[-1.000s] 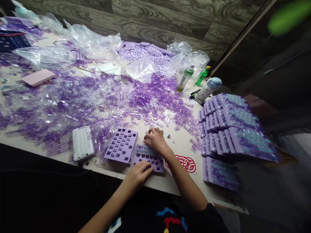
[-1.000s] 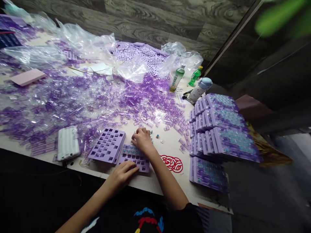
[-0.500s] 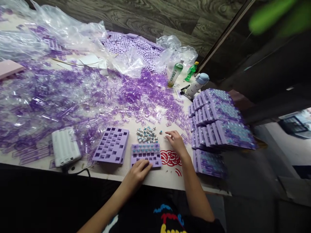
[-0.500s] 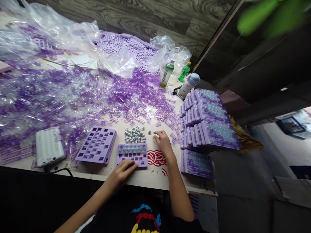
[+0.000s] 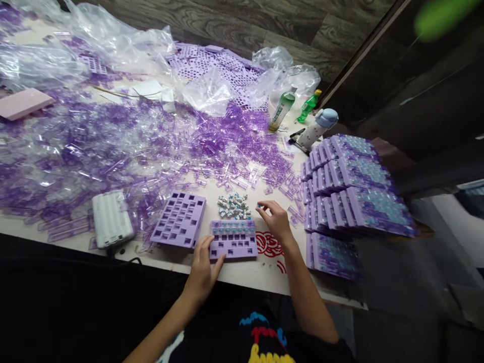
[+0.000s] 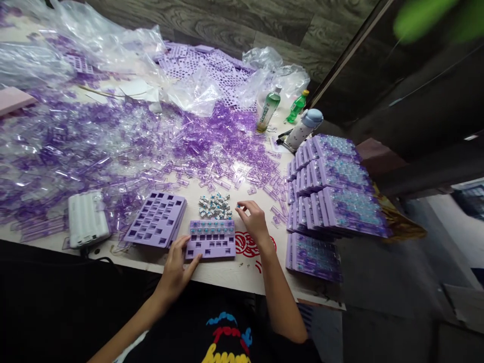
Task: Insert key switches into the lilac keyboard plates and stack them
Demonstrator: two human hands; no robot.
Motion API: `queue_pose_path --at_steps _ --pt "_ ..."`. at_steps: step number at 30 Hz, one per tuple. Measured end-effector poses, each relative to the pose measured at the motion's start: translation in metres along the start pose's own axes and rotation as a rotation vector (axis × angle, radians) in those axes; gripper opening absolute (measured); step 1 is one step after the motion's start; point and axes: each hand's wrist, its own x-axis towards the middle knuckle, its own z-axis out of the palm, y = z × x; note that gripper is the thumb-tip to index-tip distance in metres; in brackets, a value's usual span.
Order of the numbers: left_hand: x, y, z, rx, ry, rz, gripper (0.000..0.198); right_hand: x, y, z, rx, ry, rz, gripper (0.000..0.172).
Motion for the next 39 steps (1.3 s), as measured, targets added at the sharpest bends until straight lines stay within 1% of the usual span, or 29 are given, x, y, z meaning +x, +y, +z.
queue_pose_path --at_steps 3,6,8,11,13,16,19,21,23,26,29,33,39 --pt "0.0 0.0 0.007 -0.074 -0.011 -0.058 0.049 -0.023 -0.023 -0.002 0.145 -0.03 -0.021 0.014" --pt "0.001 0.004 0.012 -0.157 -0.015 -0.086 0.049 -0.044 -0.041 0.01 0.234 -0.149 -0.16 0.012" --pt "0.001 0.007 0.015 -0.216 -0.02 -0.105 0.046 -0.052 -0.047 0.022 0.203 -0.194 -0.25 0.011" --pt "0.003 0.01 0.016 -0.276 -0.039 -0.152 0.045 -0.059 -0.048 0.037 0.073 -0.206 -0.293 0.01" --pt "0.003 0.009 0.016 -0.293 -0.052 -0.176 0.045 -0.061 -0.047 0.04 0.009 -0.213 -0.29 0.011" --pt "0.005 0.007 0.014 -0.326 -0.094 -0.177 0.048 -0.062 -0.044 0.036 -0.018 -0.208 -0.264 0.012" --pt "0.008 0.004 0.007 -0.308 -0.23 -0.108 0.059 -0.066 -0.044 0.026 -0.011 -0.218 -0.234 0.011" --pt "0.012 0.001 0.001 -0.222 -0.33 -0.016 0.07 -0.071 -0.045 0.021 -0.001 -0.241 -0.223 0.012" --pt "0.016 -0.001 -0.005 -0.108 -0.384 0.079 0.079 -0.077 -0.048 0.018 0.016 -0.27 -0.225 0.013" --pt "0.024 -0.003 -0.01 0.019 -0.426 0.165 0.088 -0.084 -0.054 0.021 0.038 -0.303 -0.248 0.013" --pt "0.031 -0.005 -0.013 0.071 -0.464 0.207 0.095 -0.087 -0.059 0.027 0.038 -0.342 -0.243 0.013" --pt "0.036 -0.009 -0.012 0.054 -0.489 0.234 0.099 -0.087 -0.06 0.031 0.058 -0.378 -0.194 0.013" --pt "0.041 -0.011 -0.007 0.023 -0.459 0.232 0.098 -0.088 -0.059 0.031 0.155 -0.336 -0.106 0.012"
